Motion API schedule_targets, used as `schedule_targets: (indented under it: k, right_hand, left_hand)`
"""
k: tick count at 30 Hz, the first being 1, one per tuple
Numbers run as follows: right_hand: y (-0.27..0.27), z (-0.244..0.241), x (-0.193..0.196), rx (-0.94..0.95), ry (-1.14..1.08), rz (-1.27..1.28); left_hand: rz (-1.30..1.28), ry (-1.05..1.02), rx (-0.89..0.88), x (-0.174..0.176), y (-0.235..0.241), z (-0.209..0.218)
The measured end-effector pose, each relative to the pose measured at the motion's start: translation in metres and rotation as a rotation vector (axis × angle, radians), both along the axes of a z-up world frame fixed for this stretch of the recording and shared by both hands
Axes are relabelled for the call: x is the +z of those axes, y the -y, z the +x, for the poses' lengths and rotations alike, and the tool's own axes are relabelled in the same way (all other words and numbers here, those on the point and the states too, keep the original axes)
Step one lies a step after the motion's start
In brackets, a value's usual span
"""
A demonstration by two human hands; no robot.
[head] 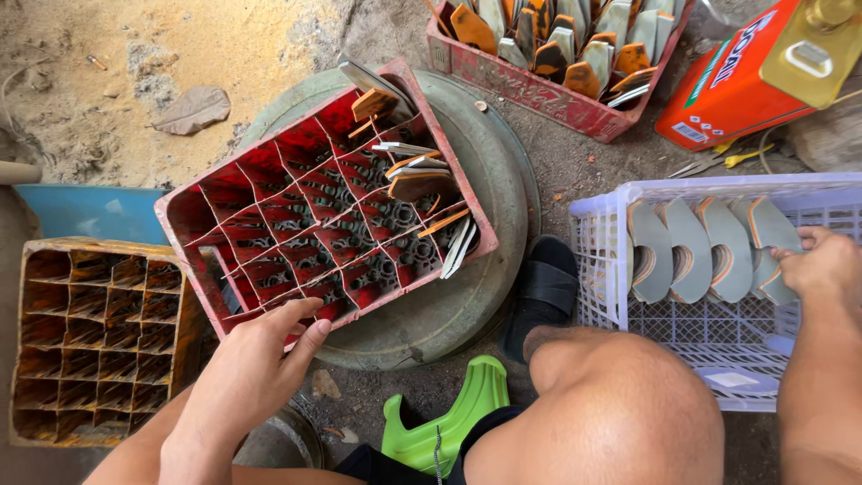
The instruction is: The person sits on a low stool and repeatedly picks up small metal pieces from a red crate. They insert these pieces into grey plastic components and place the assembled units into a white basket.
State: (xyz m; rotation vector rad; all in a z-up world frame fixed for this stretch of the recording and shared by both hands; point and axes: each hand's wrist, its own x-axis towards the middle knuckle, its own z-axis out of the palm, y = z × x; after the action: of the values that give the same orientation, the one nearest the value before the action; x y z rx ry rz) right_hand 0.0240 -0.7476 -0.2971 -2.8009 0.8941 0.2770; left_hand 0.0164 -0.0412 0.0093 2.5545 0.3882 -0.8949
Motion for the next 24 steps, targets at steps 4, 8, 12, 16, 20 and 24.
schedule_targets:
  k: [4, 8, 12, 16, 20, 24]
  right_hand:
    - [0.004, 0.006, -0.012, 0.057, -0.071, -0.072]
    - [0.004, 0.002, -0.019, 0.030, -0.081, -0.030]
    - [0.001, -0.003, -0.019, 0.027, -0.037, 0.024]
    - [0.005, -0.003, -0.024, 0.034, -0.008, 0.003]
    - [0.010, -0.004, -0.031, 0.028, -0.014, 0.018]
    - [0.015, 0.006, -0.025, 0.011, -0.051, 0.024]
  left_hand:
    - [0.002, -0.021, 0.003, -0.009, -0.002, 0.001]
    - [0.016, -0.051, 0.005, -0.017, -0.002, 0.002]
    - [0.022, -0.069, 0.002, -0.020, -0.001, 0.003]
    - [0.061, -0.116, -0.030, -0.022, 0.003, 0.006]
    - [0.060, -0.109, -0.041, -0.020, 0.007, 0.007]
    - [0.044, -0.074, -0.040, -0.016, 0.008, 0.003]
